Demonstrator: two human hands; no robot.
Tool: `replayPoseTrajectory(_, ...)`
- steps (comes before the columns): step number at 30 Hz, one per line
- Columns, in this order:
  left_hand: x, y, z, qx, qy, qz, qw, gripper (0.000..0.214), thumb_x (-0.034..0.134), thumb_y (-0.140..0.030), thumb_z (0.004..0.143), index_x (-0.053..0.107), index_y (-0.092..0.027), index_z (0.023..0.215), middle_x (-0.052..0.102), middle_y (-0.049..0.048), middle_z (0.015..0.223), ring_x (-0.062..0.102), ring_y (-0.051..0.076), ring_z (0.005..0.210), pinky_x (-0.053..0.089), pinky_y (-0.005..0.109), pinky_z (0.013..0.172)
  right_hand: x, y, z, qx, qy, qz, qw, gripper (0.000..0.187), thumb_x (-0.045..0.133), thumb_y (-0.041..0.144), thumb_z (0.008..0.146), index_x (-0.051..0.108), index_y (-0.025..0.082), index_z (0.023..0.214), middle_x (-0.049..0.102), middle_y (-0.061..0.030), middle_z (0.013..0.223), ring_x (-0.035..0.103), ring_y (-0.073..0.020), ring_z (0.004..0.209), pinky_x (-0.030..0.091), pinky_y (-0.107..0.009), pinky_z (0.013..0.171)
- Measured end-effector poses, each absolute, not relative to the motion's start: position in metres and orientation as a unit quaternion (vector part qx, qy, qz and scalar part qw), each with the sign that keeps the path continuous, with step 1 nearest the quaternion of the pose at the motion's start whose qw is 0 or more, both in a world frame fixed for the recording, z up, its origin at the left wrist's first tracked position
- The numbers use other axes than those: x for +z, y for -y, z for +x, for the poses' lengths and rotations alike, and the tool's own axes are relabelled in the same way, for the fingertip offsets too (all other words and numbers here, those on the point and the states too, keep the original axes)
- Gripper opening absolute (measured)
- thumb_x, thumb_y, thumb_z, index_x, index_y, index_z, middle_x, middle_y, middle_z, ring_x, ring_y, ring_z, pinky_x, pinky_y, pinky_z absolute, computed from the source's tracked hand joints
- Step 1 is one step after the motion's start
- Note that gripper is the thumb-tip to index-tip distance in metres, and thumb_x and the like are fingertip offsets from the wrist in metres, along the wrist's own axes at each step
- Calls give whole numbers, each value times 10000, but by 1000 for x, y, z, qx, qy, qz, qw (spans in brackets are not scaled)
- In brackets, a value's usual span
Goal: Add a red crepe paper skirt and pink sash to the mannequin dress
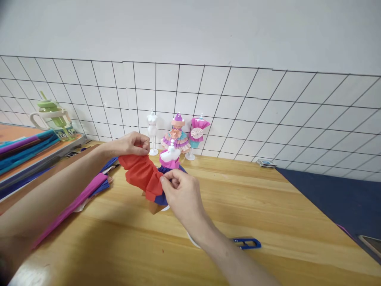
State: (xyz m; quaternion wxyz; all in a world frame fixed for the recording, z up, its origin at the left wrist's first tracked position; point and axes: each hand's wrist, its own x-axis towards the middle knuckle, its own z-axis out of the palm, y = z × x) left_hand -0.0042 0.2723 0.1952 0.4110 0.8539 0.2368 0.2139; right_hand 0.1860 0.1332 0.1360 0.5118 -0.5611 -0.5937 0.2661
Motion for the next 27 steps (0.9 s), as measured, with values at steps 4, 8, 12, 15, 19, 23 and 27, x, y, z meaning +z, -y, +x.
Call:
replayPoseTrajectory(4,194,-284,-3,206,-186,816,507,242,670,-188,716,455,-143,616,665,75,808,618,158,788,482,281,754,140,-131,187,276,591,-554,519,220,592,374,676,583,188,559,305,73,446,261,-88,439,237,-238,430)
replayPoseTrajectory(8,190,-290,-3,200,-145,739,627,285,730,-214,699,459,-144,648,709,120,821,670,210,808,510,337,769,144,-127,188,301,594,-540,515,222,602,379,687,593,187,575,373,54,451,315,-100,439,278,-246,431)
replayPoseTrajectory(12,179,-296,1,204,-163,728,634,267,733,-190,720,477,-138,664,632,19,627,602,118,594,484,252,638,144,-130,188,274,595,-559,508,242,607,394,670,564,194,541,344,64,440,291,-94,430,261,-242,421)
replayPoseTrajectory(15,173,-301,6,206,-164,729,631,248,725,-161,727,489,-132,656,615,-1,615,557,80,553,475,225,633,141,-135,188,217,603,-585,498,249,590,368,686,521,202,514,303,75,425,259,-88,426,229,-237,420)
replayPoseTrajectory(19,170,-305,14,194,-150,727,641,258,737,-186,719,500,-131,632,647,22,636,601,107,609,490,238,662,136,-140,191,151,631,-600,468,242,558,332,729,493,212,529,330,72,426,287,-93,419,247,-240,431)
replayPoseTrajectory(23,166,-308,24,163,-126,722,661,253,747,-190,684,511,-130,616,716,102,832,667,181,786,515,315,781,132,-141,197,104,642,-616,444,251,539,341,756,484,217,546,364,68,434,324,-101,417,267,-242,441)
replayPoseTrajectory(27,161,-307,30,145,-109,711,679,261,742,-171,670,491,-140,607,682,56,740,662,184,767,519,341,798,132,-140,204,77,654,-621,424,246,524,334,764,471,219,553,375,62,457,349,-108,439,277,-243,456)
